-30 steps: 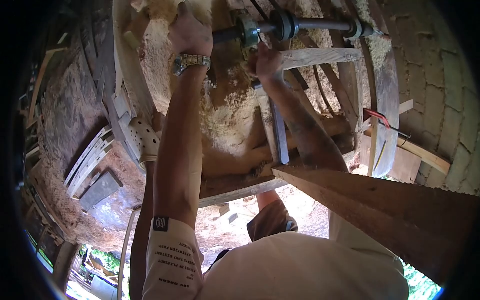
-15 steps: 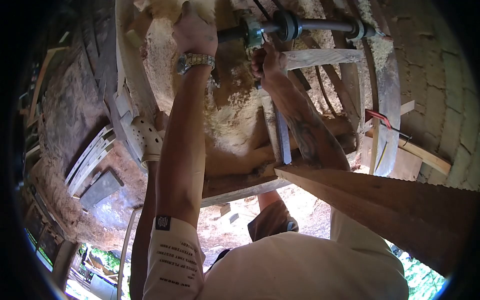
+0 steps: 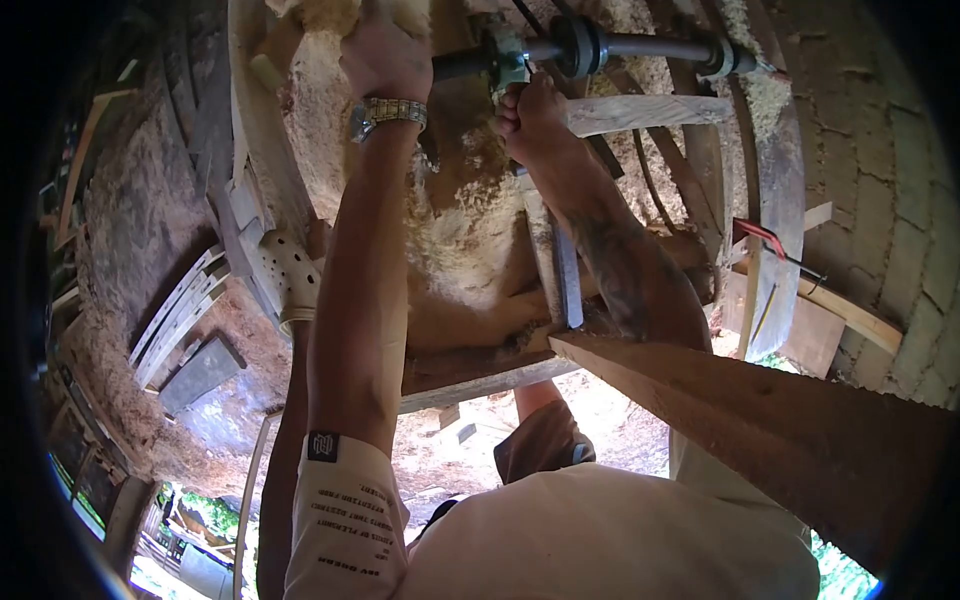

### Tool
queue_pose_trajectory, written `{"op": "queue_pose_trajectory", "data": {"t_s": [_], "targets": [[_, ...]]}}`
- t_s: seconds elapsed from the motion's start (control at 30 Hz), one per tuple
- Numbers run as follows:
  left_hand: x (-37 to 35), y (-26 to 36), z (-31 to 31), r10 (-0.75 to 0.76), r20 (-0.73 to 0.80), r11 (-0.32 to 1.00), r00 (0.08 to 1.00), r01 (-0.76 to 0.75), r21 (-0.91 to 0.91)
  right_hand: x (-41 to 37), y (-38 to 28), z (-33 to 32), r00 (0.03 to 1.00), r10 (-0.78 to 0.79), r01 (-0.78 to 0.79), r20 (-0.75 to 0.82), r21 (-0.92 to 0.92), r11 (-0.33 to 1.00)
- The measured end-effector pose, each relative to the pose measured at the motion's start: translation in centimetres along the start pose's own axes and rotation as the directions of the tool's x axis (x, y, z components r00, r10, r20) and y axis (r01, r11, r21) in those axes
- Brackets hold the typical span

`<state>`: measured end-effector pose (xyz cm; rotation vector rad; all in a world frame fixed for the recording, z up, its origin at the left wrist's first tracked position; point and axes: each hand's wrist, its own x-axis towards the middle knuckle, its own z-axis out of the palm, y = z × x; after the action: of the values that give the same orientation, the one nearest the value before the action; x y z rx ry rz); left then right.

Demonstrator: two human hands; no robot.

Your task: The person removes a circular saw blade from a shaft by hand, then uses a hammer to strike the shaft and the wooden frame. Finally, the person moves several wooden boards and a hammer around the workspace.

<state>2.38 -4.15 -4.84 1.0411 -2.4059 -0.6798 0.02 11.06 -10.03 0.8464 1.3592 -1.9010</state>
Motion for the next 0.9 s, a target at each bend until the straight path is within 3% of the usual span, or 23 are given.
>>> {"op": "queue_pose_trajectory", "data": {"t_s": [0.07,0.17,0.27,0.3,0.33,0.4,0.43,0.47,0.5,0.53,0.6,0.67,0.73,0.83,0.9], "targets": [[0.3,-0.1,0.1,0.011,0.0,1.0,1.0,-0.011,0.0,-0.3,0.2,-0.1,0.999,-0.024,0.024,0.024,-0.006,1.0],[0.3,-0.2,0.2,0.02,-0.024,0.999,1.0,-0.019,0.03,-0.3,0.9,-1.3,0.976,-0.216,0.201,-0.014,-0.309,0.93],[0.5,-0.3,0.1,0.009,0.001,0.998,1.0,-0.009,0.058,-0.5,1.5,-2.7,0.775,-0.613,0.569,0.156,-0.594,0.569],[0.8,-0.8,0.7,0.037,-0.016,0.997,0.999,-0.036,0.068,0.8,2.2,-3.7,0.679,-0.682,0.704,0.273,-0.505,0.499],[1.2,-1.2,1.5,0.064,-0.031,0.995,0.997,-0.061,0.077,2.1,2.4,-5.0,0.631,-0.708,0.734,0.318,-0.541,0.411],[3.7,-2.7,3.8,0.077,0.008,0.992,0.997,-0.077,0.099,2.9,2.2,-6.6,0.533,-0.739,0.768,0.413,-0.602,0.217],[5.4,-3.7,5.1,0.082,0.028,0.99,0.996,-0.085,0.111,3.3,2.1,-7.7,0.527,-0.738,0.76,0.422,-0.623,0.186],[8.3,-4.0,5.7,-0.1,0.276,0.993,0.956,0.078,0.09,3.6,1.8,-8.4,0.52,-0.736,0.752,0.433,-0.64,0.156],[10.7,-4.3,6.1,-0.259,0.501,0.965,0.826,0.237,0.108,4.0,1.5,-8.9,0.509,-0.736,0.748,0.446,-0.652,0.122],[10.1,-4.1,4.7,-0.187,0.327,0.973,0.926,0.22,-0.068,3.7,0.8,-9.0,0.575,-0.688,0.73,0.444,-0.657,0.186],[6.4,-4.3,2.3,-0.102,-0.065,0.921,0.993,0.069,-0.383,2.4,-0.2,-10.0,0.7,-0.582,0.664,0.413,-0.676,0.319],[-1.1,-1.3,-4.7,-0.055,0.132,0.916,0.99,0.103,-0.388,2.0,-0.5,-10.3,0.6,-0.598,0.746,0.532,-0.642,0.178],[-6.4,-2.8,-3.4,-0.001,0.078,0.927,0.997,0.03,-0.373,2.2,-0.3,-10.2,0.515,-0.597,0.769,0.615,-0.639,0.005],[-9.4,-3.5,-2.2,-0.005,0.228,0.949,0.974,0.076,-0.305,2.4,0.8,-9.8,0.543,-0.61,0.759,0.577,-0.648,0.062],[-8.7,-2.7,-2.6,0.027,0.224,0.987,0.974,0.01,-0.163,2.2,0.9,-9.1,0.536,-0.628,0.759,0.564,-0.648,0.066]]}}
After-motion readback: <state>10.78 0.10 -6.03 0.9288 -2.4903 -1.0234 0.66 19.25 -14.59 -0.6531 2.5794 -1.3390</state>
